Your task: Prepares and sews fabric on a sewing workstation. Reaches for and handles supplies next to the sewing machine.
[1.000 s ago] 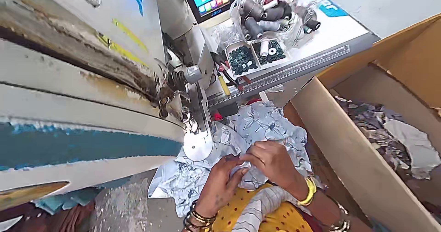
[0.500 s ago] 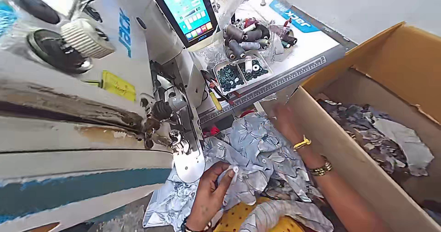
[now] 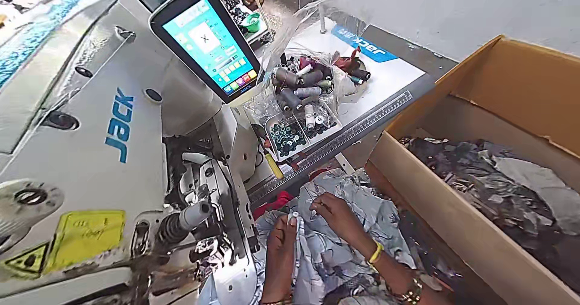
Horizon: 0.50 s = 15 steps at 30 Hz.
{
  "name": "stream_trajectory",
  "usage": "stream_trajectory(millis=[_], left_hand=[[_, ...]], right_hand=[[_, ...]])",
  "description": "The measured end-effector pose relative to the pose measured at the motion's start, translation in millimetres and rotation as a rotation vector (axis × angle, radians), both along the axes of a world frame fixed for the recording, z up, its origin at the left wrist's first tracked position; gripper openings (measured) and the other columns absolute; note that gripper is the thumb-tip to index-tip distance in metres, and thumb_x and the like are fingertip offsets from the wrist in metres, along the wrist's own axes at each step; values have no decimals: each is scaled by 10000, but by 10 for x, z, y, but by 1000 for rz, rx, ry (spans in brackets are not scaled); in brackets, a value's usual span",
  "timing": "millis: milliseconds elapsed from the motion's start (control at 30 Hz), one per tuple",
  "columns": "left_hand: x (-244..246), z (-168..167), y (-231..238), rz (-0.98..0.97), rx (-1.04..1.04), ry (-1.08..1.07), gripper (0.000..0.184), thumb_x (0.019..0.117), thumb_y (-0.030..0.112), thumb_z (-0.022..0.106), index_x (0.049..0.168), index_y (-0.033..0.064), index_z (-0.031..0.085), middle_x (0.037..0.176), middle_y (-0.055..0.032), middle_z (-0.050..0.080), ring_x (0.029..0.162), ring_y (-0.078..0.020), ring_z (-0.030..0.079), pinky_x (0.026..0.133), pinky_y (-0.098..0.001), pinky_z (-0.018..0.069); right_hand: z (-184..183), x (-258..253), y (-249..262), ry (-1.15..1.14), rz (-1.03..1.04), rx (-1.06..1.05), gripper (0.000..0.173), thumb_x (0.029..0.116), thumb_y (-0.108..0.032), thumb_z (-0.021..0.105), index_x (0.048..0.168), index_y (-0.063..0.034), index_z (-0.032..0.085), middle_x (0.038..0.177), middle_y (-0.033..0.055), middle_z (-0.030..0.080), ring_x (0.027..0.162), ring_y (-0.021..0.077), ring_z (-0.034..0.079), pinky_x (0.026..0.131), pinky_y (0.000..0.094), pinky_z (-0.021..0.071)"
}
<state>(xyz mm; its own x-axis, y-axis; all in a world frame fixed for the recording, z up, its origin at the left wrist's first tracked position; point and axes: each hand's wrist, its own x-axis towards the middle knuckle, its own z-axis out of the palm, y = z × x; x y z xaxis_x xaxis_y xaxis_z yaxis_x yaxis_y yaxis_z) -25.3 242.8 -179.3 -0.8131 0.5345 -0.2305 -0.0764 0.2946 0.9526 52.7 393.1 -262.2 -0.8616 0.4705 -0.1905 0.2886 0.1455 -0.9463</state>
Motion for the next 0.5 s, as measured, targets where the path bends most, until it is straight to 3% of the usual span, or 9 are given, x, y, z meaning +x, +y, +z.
stream_trajectory(millis=[67, 167, 267, 333, 433, 500], left_hand=[[-36, -42, 49, 3, -33, 21, 181, 1042, 87, 481, 1054, -8, 634, 806, 12, 628, 723, -10, 603, 700, -175, 511], [-67, -16, 122, -13, -74, 65, 161, 1030, 104, 528, 1064, -2, 645, 824, 12, 657, 743, -7, 625, 716, -173, 524], [-95, -60, 136, -41, -165, 224, 175, 1005, 148, 583, 1063, 13, 679, 849, 14, 678, 752, 5, 624, 719, -175, 518], [-89, -107, 113, -123, -214, 326, 240, 1021, 174, 544, 1090, 2, 697, 910, -29, 691, 792, -32, 632, 759, -217, 527], [-18, -145, 109, -201, -189, 329, 310, 1032, 221, 489, 1105, -2, 691, 908, -19, 662, 746, -8, 580, 709, -185, 491], [3, -154, 104, -185, -150, 288, 277, 992, 245, 571, 1080, 12, 694, 878, 10, 667, 715, 14, 591, 669, -159, 505]], right_hand=[[50, 69, 36, 58, -46, -122, 239, 1028, -223, 595, 1048, -23, 725, 906, 60, 689, 738, 89, 637, 716, 259, 545], [185, 100, 92, 101, -27, -395, 178, 1011, -194, 632, 1017, -22, 675, 758, -25, 658, 614, 16, 605, 598, 197, 522], [355, 109, 97, 234, -74, -654, 91, 1015, -99, 587, 965, -40, 634, 742, -44, 672, 624, 45, 657, 630, 225, 580], [461, 82, 89, 312, -131, -760, 107, 1025, -74, 553, 934, -74, 610, 746, -50, 687, 629, 54, 673, 643, 229, 592], [486, -25, 60, 337, -136, -735, 102, 1016, -103, 587, 920, -80, 608, 731, -62, 656, 607, 26, 631, 613, 199, 559], [459, -102, 13, 311, -113, -658, 104, 998, -137, 629, 920, -70, 614, 728, -71, 612, 598, 4, 574, 594, 178, 510]])
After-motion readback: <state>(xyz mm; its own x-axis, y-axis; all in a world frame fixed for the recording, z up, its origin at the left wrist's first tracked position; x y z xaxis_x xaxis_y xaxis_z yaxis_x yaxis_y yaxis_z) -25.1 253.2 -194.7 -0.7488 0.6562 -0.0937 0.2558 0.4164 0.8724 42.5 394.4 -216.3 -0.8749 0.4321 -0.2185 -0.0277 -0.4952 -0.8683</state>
